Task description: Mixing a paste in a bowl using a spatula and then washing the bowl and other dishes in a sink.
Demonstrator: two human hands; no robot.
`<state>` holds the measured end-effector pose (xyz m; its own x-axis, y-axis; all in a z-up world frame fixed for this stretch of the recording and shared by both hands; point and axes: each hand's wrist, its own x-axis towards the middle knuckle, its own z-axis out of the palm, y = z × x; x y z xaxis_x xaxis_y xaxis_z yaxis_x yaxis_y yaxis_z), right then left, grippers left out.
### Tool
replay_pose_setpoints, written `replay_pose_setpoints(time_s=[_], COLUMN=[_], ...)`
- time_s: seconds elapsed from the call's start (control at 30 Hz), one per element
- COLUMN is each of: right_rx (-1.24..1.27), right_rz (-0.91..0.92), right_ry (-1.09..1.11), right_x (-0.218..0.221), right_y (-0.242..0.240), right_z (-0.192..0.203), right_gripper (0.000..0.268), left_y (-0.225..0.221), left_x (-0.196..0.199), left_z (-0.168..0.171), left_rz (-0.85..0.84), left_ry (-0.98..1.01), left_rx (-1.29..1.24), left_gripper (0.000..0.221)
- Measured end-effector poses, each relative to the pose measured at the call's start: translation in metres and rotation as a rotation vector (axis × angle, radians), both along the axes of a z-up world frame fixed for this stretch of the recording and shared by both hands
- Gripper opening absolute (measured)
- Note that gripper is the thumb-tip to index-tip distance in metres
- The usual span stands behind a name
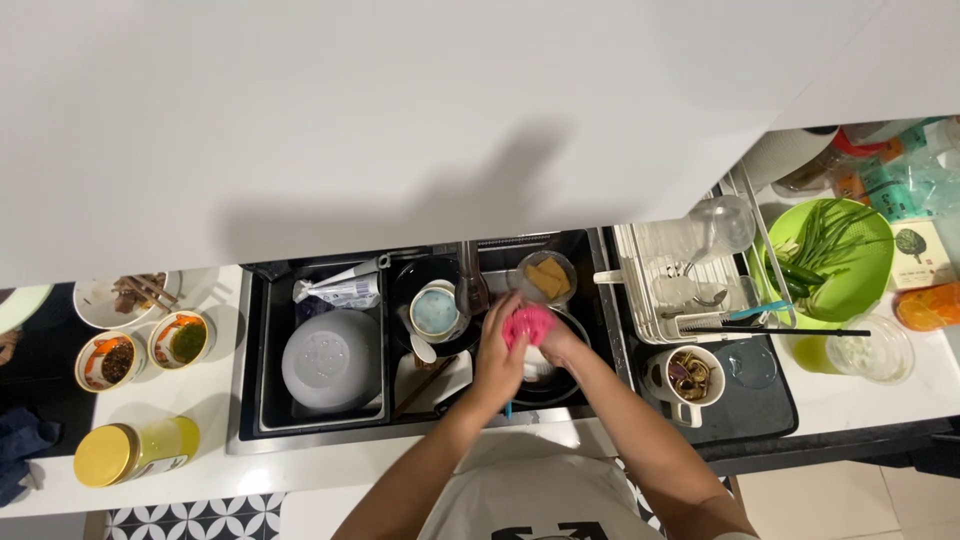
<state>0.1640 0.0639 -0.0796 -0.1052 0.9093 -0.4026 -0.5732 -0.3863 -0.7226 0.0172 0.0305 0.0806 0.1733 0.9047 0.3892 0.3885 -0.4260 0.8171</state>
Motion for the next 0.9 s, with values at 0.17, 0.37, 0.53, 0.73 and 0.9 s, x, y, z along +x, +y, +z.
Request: replay_pose_setpoints(time_s=[0.17,0.37,0.53,0.73,0.9], right_rx=[-0.156,-0.241,-0.001,-0.086,0.242], right_rz=[0.346,-0.144,-0.088,-0.092,-0.237], right_ry=[0.025,0.281,-0.126,-0.447,-1.119], right_x=[-0.016,-0.043,-0.034,-0.052,-0.044], right_y=[-0.015,-0.014,-0.016,-0.019,-0.019], right_z=[0.016,-0.008,0.018,0.035,0.049], right_gripper=[0.026,0.034,0.031,0.013,0.018], left_y=[0.048,0.011,0.024,0.018,0.009], left_x=[-0.017,0.004,-0.005,0.001,0.003], left_z=[-0.135,-0.05,-0.027,-0.115,-0.093], left_rz=[0.098,0.178,0.157,0.192,0.499], left_ry=[-0.276,-0.46,0.008,-1.007,-1.37], left_rx=[-0.892,-0.412,0.008,-1.023,-0.835], left_gripper=[0.034,0.019,0.031,0.04,0.036])
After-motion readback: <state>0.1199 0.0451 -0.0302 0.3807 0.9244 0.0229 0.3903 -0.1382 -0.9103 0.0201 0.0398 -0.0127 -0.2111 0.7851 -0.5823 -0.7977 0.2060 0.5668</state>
